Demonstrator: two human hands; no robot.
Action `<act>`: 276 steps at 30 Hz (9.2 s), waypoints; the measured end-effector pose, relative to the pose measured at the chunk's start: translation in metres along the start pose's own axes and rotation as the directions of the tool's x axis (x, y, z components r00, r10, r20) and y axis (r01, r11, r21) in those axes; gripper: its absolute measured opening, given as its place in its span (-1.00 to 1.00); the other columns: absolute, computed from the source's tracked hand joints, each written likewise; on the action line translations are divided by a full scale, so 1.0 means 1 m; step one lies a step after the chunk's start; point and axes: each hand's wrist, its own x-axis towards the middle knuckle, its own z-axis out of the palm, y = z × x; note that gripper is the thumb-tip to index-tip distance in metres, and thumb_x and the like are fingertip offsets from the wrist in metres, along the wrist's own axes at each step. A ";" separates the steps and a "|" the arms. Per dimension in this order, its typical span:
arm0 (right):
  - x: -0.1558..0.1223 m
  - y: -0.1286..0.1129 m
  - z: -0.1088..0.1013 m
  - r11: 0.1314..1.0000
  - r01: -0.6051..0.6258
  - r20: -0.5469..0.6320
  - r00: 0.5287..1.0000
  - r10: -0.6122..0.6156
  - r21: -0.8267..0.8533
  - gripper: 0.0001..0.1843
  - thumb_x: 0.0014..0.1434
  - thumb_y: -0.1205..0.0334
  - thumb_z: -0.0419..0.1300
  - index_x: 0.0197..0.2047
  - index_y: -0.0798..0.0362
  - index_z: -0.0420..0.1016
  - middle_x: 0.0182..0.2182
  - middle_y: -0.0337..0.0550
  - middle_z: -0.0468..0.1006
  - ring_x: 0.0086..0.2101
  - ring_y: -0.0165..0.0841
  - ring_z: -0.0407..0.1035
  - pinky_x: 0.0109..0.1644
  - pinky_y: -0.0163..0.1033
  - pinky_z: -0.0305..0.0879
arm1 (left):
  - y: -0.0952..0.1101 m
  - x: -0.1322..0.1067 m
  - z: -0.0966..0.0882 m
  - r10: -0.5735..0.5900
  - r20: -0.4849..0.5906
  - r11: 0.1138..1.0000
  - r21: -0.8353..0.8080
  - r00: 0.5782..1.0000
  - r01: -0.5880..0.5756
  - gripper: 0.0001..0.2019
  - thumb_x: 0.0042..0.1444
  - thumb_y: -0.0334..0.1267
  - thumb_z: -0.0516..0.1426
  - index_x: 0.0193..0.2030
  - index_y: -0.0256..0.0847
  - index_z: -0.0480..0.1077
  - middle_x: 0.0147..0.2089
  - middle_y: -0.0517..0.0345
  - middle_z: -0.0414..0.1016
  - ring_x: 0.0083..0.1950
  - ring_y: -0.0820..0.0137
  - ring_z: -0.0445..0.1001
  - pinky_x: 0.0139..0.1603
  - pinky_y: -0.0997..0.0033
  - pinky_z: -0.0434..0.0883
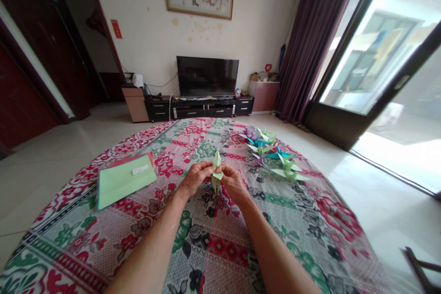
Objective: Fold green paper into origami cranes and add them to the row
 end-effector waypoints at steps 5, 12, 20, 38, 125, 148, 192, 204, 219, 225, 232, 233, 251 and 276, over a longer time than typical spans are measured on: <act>0.001 0.004 -0.001 1.000 -0.013 0.006 1.000 0.013 0.017 -0.64 -0.18 0.08 0.36 -0.34 0.04 0.36 -0.50 -0.31 0.42 -0.55 -0.51 0.25 -0.47 -0.38 0.22 | -0.003 0.002 -0.003 -0.006 0.020 0.999 -0.038 1.000 0.007 -0.66 -0.19 -0.24 0.27 -0.20 -0.28 0.52 -0.37 0.09 0.55 -0.38 0.41 0.46 -0.26 0.40 0.40; 0.001 0.002 -0.002 0.998 -0.050 0.007 0.999 0.050 -0.026 -0.62 -0.20 0.09 0.37 -0.34 0.05 0.36 -0.54 -0.31 0.45 -0.55 -0.48 0.30 -0.43 -0.35 0.26 | -0.002 0.002 -0.005 -0.017 -0.016 1.000 -0.011 1.000 0.017 -0.65 -0.21 -0.24 0.26 -0.21 -0.30 0.51 -0.37 0.09 0.55 -0.40 0.41 0.45 -0.30 0.41 0.39; 0.003 0.004 -0.001 0.999 -0.040 -0.068 0.997 0.040 0.002 -0.66 -0.24 0.07 0.36 -0.44 0.06 0.38 -0.57 -0.32 0.45 -0.58 -0.49 0.27 -0.49 -0.38 0.21 | -0.001 0.001 -0.007 -0.073 -0.021 0.989 0.125 0.997 0.075 -0.70 -0.13 -0.19 0.22 -0.22 -0.25 0.52 -0.42 0.13 0.53 -0.41 0.40 0.46 -0.36 0.44 0.37; 0.002 0.000 0.000 0.967 -0.216 -0.114 0.966 0.232 0.137 -0.66 -0.23 0.13 0.36 -0.35 0.11 0.49 -0.56 -0.27 0.50 -0.55 -0.43 0.38 -0.42 -0.31 0.29 | 0.000 0.001 -0.006 -0.041 -0.059 0.993 0.104 0.997 0.047 -0.68 -0.18 -0.16 0.26 -0.29 -0.33 0.50 -0.51 0.15 0.50 -0.47 0.40 0.45 -0.38 0.42 0.39; 0.007 0.010 0.000 0.961 -0.042 -0.223 0.975 -0.021 -0.274 -0.67 -0.09 0.00 0.26 -0.29 0.04 0.47 -0.44 -0.22 0.46 -0.47 -0.40 0.27 -0.42 -0.31 0.20 | -0.011 0.011 -0.004 0.169 -0.264 0.952 0.292 0.950 -0.088 -0.82 -0.17 -0.16 0.23 -0.49 -0.25 0.48 -0.64 0.27 0.38 -0.60 0.51 0.28 -0.55 0.53 0.22; 0.009 0.006 0.007 0.999 0.035 -0.304 0.952 -0.038 -0.016 -0.75 -0.12 0.10 0.27 -0.37 0.06 0.42 -0.52 -0.30 0.43 -0.56 -0.49 0.23 -0.46 -0.35 0.17 | -0.007 0.008 0.000 0.294 -0.314 0.915 0.364 0.903 -0.172 -0.64 -0.11 -0.17 0.21 -0.13 -0.23 0.47 -0.40 0.21 0.47 -0.42 0.46 0.39 -0.36 0.49 0.32; 0.003 0.000 0.005 0.994 -0.010 -0.113 0.993 0.022 0.110 -0.66 -0.14 0.15 0.34 -0.27 0.02 0.38 -0.48 -0.34 0.44 -0.52 -0.49 0.29 -0.41 -0.35 0.24 | -0.011 0.004 -0.006 0.175 -0.140 0.983 0.081 0.974 -0.165 -0.66 -0.08 -0.29 0.15 -0.10 -0.22 0.46 -0.35 0.19 0.49 -0.37 0.45 0.42 -0.30 0.47 0.37; 0.004 0.002 0.003 0.998 0.032 -0.145 0.989 -0.024 0.048 -0.65 -0.12 0.14 0.35 -0.22 0.01 0.49 -0.40 -0.28 0.52 -0.40 -0.45 0.36 -0.27 -0.32 0.27 | -0.011 0.005 -0.006 0.170 -0.128 0.971 0.189 0.977 -0.145 -0.69 -0.11 -0.16 0.25 -0.22 -0.26 0.53 -0.26 0.07 0.58 -0.27 0.34 0.49 -0.21 0.42 0.40; 0.002 0.000 -0.004 0.987 -0.071 -0.100 0.991 0.086 0.141 -0.66 -0.09 0.15 0.31 -0.19 0.04 0.55 -0.38 -0.23 0.57 -0.40 -0.42 0.41 -0.20 -0.25 0.35 | -0.008 0.002 -0.003 0.034 -0.100 0.989 -0.143 0.994 -0.048 -0.60 -0.19 -0.20 0.31 -0.15 -0.27 0.48 -0.35 0.15 0.55 -0.44 0.46 0.46 -0.32 0.43 0.41; 0.000 -0.005 0.000 0.944 -0.148 -0.023 0.987 0.162 0.296 -0.63 -0.13 0.17 0.36 -0.19 0.03 0.53 -0.36 -0.22 0.58 -0.41 -0.43 0.42 -0.27 -0.29 0.35 | -0.006 0.001 -0.002 -0.027 -0.079 0.956 -0.295 0.997 0.002 -0.61 -0.22 -0.22 0.33 -0.18 -0.26 0.47 -0.40 0.16 0.55 -0.45 0.47 0.46 -0.36 0.47 0.39; -0.001 -0.006 0.001 0.912 -0.186 0.022 0.981 0.192 0.365 -0.62 -0.13 0.19 0.38 -0.17 0.01 0.51 -0.34 -0.21 0.59 -0.38 -0.42 0.44 -0.23 -0.29 0.35 | -0.007 0.001 0.003 -0.048 -0.060 0.910 -0.413 0.997 0.019 -0.64 -0.22 -0.22 0.34 -0.23 -0.25 0.48 -0.38 0.14 0.55 -0.43 0.49 0.46 -0.38 0.52 0.37; -0.001 -0.006 0.001 0.911 -0.190 0.021 0.980 0.196 0.366 -0.62 -0.13 0.20 0.38 -0.18 0.01 0.52 -0.33 -0.21 0.59 -0.37 -0.43 0.44 -0.23 -0.29 0.35 | -0.007 0.001 0.003 -0.047 -0.057 0.910 -0.414 0.997 0.020 -0.65 -0.21 -0.21 0.33 -0.23 -0.25 0.48 -0.38 0.14 0.55 -0.42 0.48 0.46 -0.38 0.52 0.37; 0.001 -0.005 0.002 0.994 -0.025 -0.055 0.998 0.031 0.107 -0.69 -0.13 0.19 0.32 -0.24 0.02 0.50 -0.35 -0.23 0.55 -0.42 -0.43 0.37 -0.28 -0.31 0.31 | -0.017 0.003 0.009 -0.005 -0.085 0.940 -0.340 0.996 -0.024 -0.60 -0.20 -0.09 0.32 -0.21 -0.24 0.48 -0.36 0.15 0.55 -0.40 0.45 0.45 -0.34 0.47 0.35; 0.005 0.000 -0.004 0.980 0.176 -0.091 0.979 -0.184 -0.097 -0.86 -0.03 0.16 0.27 -0.39 0.02 0.50 -0.51 -0.29 0.48 -0.48 -0.44 0.31 -0.34 -0.32 0.25 | -0.012 0.005 0.008 0.195 -0.209 0.980 0.064 0.958 -0.186 -0.79 -0.17 -0.20 0.29 -0.35 -0.22 0.52 -0.44 0.23 0.51 -0.43 0.49 0.37 -0.36 0.51 0.30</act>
